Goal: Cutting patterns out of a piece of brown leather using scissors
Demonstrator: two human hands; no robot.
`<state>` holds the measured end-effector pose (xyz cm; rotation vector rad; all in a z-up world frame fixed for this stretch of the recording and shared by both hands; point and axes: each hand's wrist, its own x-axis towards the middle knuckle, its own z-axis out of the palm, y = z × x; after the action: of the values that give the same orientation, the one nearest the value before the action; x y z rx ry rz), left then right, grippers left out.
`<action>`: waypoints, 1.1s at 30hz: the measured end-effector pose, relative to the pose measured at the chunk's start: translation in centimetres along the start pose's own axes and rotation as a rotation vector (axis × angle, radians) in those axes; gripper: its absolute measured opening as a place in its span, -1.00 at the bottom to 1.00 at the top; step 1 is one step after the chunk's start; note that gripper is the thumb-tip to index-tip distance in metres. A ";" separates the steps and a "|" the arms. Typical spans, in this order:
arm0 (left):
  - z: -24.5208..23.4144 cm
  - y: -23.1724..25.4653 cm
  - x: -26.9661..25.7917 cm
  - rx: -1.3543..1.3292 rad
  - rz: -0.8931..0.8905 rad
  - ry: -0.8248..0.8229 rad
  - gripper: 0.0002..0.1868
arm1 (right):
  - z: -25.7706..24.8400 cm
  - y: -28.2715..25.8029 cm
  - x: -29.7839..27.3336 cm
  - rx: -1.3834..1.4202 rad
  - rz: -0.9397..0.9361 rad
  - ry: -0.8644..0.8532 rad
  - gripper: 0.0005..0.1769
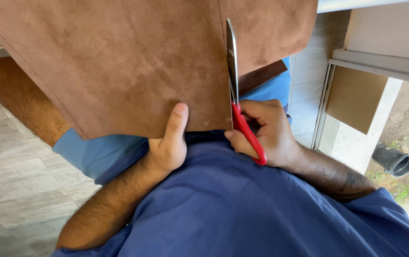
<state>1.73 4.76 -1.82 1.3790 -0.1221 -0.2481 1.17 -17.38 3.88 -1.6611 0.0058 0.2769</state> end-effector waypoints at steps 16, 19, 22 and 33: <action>-1.1 -0.9 -0.1 -0.034 0.022 -0.011 -0.56 | -0.7 -0.7 2.2 0.016 0.016 -0.040 -0.75; -0.9 -0.9 0.0 -0.031 0.018 -0.013 -0.57 | -0.8 -0.4 2.1 0.007 0.022 -0.031 -0.76; -1.0 -0.7 0.0 -0.027 0.015 -0.017 -0.58 | -0.8 -0.1 1.9 -0.006 0.020 -0.016 -0.79; -1.1 -0.3 0.2 -0.011 -0.001 -0.037 -0.60 | -0.3 -0.4 1.6 -0.024 0.059 0.030 -0.94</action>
<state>2.18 5.71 -2.33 1.3636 -0.1507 -0.2753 2.82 -17.38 4.02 -1.6912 0.0742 0.2977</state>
